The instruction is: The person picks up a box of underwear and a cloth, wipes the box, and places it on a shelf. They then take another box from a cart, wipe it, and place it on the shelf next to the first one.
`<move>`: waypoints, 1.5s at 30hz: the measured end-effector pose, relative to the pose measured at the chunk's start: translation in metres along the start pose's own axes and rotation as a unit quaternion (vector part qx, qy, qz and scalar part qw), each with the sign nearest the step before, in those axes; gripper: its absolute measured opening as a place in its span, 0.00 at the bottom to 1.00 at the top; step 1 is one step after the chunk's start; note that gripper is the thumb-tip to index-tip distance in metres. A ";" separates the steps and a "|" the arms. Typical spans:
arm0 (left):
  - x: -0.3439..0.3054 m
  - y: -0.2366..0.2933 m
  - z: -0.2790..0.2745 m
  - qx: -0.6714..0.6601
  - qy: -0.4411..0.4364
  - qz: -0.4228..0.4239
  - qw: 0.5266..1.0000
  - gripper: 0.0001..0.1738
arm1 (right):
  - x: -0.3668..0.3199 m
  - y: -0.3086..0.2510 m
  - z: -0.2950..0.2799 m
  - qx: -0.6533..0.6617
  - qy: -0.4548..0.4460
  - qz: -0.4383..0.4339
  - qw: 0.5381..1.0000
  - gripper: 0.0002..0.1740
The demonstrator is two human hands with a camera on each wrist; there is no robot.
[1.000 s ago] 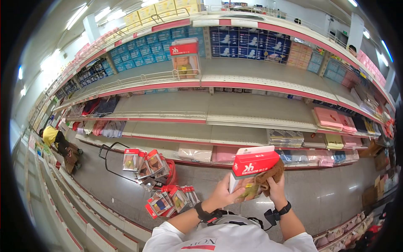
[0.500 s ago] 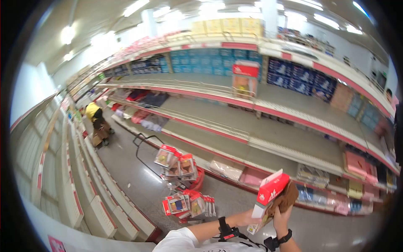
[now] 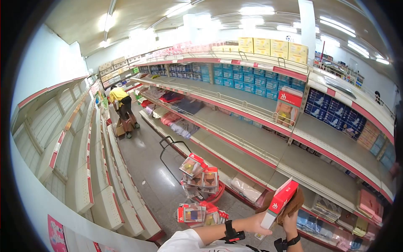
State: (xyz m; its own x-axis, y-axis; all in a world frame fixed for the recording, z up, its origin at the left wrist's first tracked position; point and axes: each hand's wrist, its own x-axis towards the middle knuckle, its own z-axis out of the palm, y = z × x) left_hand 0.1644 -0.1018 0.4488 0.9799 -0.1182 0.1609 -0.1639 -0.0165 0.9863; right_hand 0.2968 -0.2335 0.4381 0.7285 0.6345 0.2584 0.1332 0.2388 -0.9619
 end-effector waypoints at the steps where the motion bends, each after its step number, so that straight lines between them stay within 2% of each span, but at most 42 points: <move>1: -0.002 -0.005 -0.007 0.009 0.001 0.000 1.000 0.48 | 0.004 0.009 0.000 0.000 -0.001 -0.001 1.000 0.35; 3: -0.007 -0.006 -0.020 0.020 0.000 0.000 1.000 0.48 | 0.013 0.035 -0.006 -0.006 0.020 -0.012 1.000 0.35; 6: -0.017 -0.004 -0.038 -0.016 -0.021 -0.002 1.000 0.48 | 0.021 0.031 -0.002 -0.038 -0.002 0.008 0.999 0.32; 7: -0.020 -0.007 -0.043 -0.008 -0.003 0.013 1.000 0.48 | 0.022 0.028 0.000 -0.040 0.001 0.012 0.999 0.32; 9: -0.021 -0.012 -0.043 -0.011 0.011 0.026 1.000 0.47 | 0.024 0.021 0.002 -0.148 -0.018 -0.016 0.989 0.31; 10: -0.019 -0.011 -0.041 -0.061 0.033 0.007 0.998 0.47 | 0.024 0.010 0.011 -0.152 -0.016 -0.009 0.988 0.31; 12: -0.012 -0.015 -0.038 -0.113 0.055 -0.013 0.992 0.47 | 0.025 -0.009 0.035 -0.236 0.126 -0.077 0.960 0.32; 14: 0.001 -0.026 -0.034 -0.069 0.111 0.034 0.991 0.47 | 0.028 0.000 0.036 -0.205 0.144 -0.077 0.965 0.35; 16: 0.017 -0.036 -0.032 -0.054 0.116 0.042 0.991 0.48 | 0.025 0.006 0.034 -0.216 0.124 -0.102 0.963 0.36; 17: 0.023 -0.040 -0.030 -0.035 0.121 0.049 0.991 0.49 | 0.022 0.012 0.030 -0.130 0.094 -0.057 0.985 0.38; 18: 0.027 -0.043 -0.029 -0.038 0.118 0.045 0.991 0.49 | 0.022 0.019 0.022 -0.130 0.098 -0.052 0.985 0.38; 19: 0.033 -0.042 -0.029 -0.002 0.127 0.079 0.989 0.49 | 0.022 0.027 0.010 -0.136 0.033 -0.058 0.988 0.40; 20: 0.039 -0.041 -0.028 0.032 0.133 0.113 0.984 0.50 | 0.021 0.013 0.011 -0.141 -0.029 -0.064 0.988 0.41; 21: 0.042 -0.043 -0.027 0.057 0.127 0.111 0.984 0.50 | 0.016 -0.004 0.013 -0.116 -0.029 -0.101 0.988 0.43; 22: 0.039 -0.032 -0.025 0.019 0.107 0.053 0.993 0.49 | 0.016 -0.006 0.005 -0.242 -0.039 -0.144 0.959 0.41; 24: 0.043 -0.032 -0.016 -0.134 0.058 -0.065 0.987 0.48 | 0.020 -0.005 0.001 -0.229 0.009 -0.131 0.964 0.39; 25: 0.047 -0.032 -0.012 -0.138 0.032 -0.073 0.987 0.48 | 0.023 -0.004 -0.002 -0.217 0.013 -0.123 0.968 0.38; 27: 0.058 -0.033 -0.005 0.002 0.056 -0.021 0.998 0.47 | 0.030 -0.009 -0.009 -0.192 0.034 -0.109 0.975 0.32; 28: 0.061 -0.036 -0.001 -0.002 0.038 -0.023 0.999 0.47 | 0.030 -0.009 -0.012 -0.198 0.051 -0.106 0.973 0.32; 30: 0.067 -0.042 0.003 0.060 0.065 0.019 0.996 0.45 | 0.032 -0.007 -0.015 -0.046 0.063 -0.019 0.997 0.29; 32: 0.069 -0.054 0.005 0.069 0.070 0.035 0.995 0.44 | 0.028 -0.017 -0.012 -0.063 0.065 -0.022 0.996 0.28; 34: 0.072 -0.069 -0.001 0.040 0.032 0.025 0.998 0.42 | 0.022 -0.018 -0.013 -0.006 0.041 -0.045 0.998 0.31; 35: 0.074 -0.049 -0.001 -0.033 0.019 0.010 0.999 0.41 | 0.019 -0.012 -0.019 -0.103 0.027 -0.079 0.991 0.33; 36: 0.073 -0.038 -0.006 -0.037 0.012 0.008 0.999 0.41 | 0.013 -0.009 -0.024 -0.106 0.035 -0.076 0.991 0.33; 38: 0.072 -0.027 -0.014 -0.092 -0.028 -0.108 0.989 0.39 | 0.007 -0.013 -0.032 -0.133 -0.038 -0.081 0.987 0.33; 39: 0.068 -0.032 -0.010 -0.176 -0.002 -0.106 0.979 0.36 | 0.003 -0.013 -0.037 -0.113 -0.038 -0.065 0.991 0.31; 40: 0.069 -0.030 -0.008 -0.177 -0.009 -0.110 0.978 0.36 | -0.001 -0.011 -0.041 -0.114 -0.030 -0.062 0.991 0.31; 42: 0.072 -0.023 -0.004 -0.204 0.024 0.001 0.979 0.34 | -0.008 -0.004 -0.052 0.029 -0.041 0.037 0.998 0.33; 43: 0.066 -0.039 -0.009 -0.131 0.033 0.010 0.991 0.38 | -0.010 -0.004 -0.052 0.025 -0.032 0.038 0.998 0.33; 44: 0.057 -0.050 -0.011 -0.139 0.063 -0.088 0.984 0.38 | -0.012 -0.005 -0.050 -0.009 -0.059 0.034 0.998 0.34; 45: 0.057 -0.045 -0.008 -0.195 0.040 -0.059 0.978 0.41 | -0.012 -0.011 -0.055 -0.054 -0.077 0.028 0.995 0.36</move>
State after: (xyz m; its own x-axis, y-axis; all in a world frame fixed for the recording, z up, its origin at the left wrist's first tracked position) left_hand 0.2286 -0.1000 0.4143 0.9977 -0.0593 0.0319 -0.0087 0.3564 0.9343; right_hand 0.3235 -0.2841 0.4403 0.6270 0.7512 0.2065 0.1733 0.1240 -0.9770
